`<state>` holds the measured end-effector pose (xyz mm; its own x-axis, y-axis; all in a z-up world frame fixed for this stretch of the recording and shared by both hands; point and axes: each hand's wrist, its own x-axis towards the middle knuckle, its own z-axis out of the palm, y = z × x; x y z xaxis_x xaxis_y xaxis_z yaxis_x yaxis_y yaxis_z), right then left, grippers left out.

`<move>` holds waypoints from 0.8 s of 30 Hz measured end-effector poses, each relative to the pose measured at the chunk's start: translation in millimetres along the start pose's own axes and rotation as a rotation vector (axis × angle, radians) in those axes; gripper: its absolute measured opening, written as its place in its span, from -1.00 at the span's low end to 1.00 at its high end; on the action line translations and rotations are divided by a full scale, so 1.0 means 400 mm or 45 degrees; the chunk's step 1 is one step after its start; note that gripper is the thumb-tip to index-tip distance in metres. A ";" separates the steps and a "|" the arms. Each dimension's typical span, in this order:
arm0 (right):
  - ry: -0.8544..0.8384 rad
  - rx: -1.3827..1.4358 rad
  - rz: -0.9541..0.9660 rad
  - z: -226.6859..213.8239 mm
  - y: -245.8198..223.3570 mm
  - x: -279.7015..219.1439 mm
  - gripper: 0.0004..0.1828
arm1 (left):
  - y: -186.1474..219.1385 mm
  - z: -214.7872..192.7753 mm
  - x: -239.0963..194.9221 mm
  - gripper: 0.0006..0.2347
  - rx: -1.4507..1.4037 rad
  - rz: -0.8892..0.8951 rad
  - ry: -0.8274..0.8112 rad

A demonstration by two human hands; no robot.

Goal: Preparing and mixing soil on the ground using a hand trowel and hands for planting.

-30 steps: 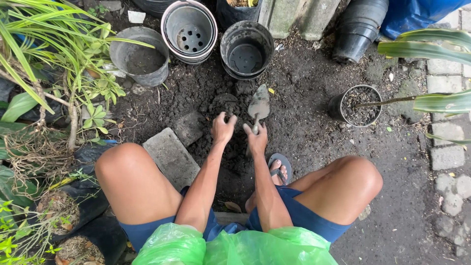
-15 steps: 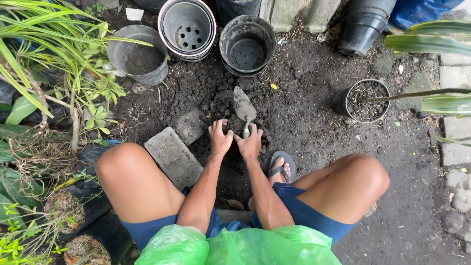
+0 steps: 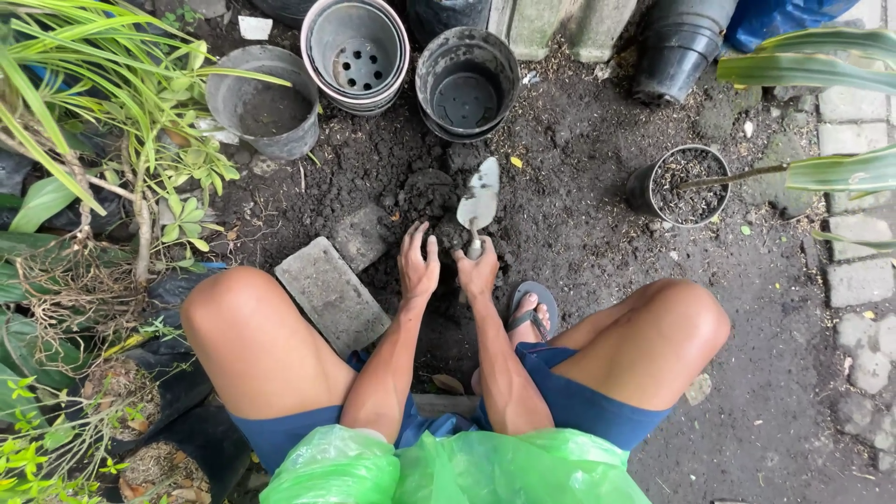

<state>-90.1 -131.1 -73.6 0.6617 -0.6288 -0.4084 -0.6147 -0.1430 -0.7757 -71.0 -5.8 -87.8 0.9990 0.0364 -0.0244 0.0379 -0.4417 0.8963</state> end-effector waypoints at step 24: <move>-0.014 0.600 -0.270 -0.080 -0.195 -0.122 -0.62 | 0.188 -0.074 0.102 -0.27 -0.150 -0.599 -0.067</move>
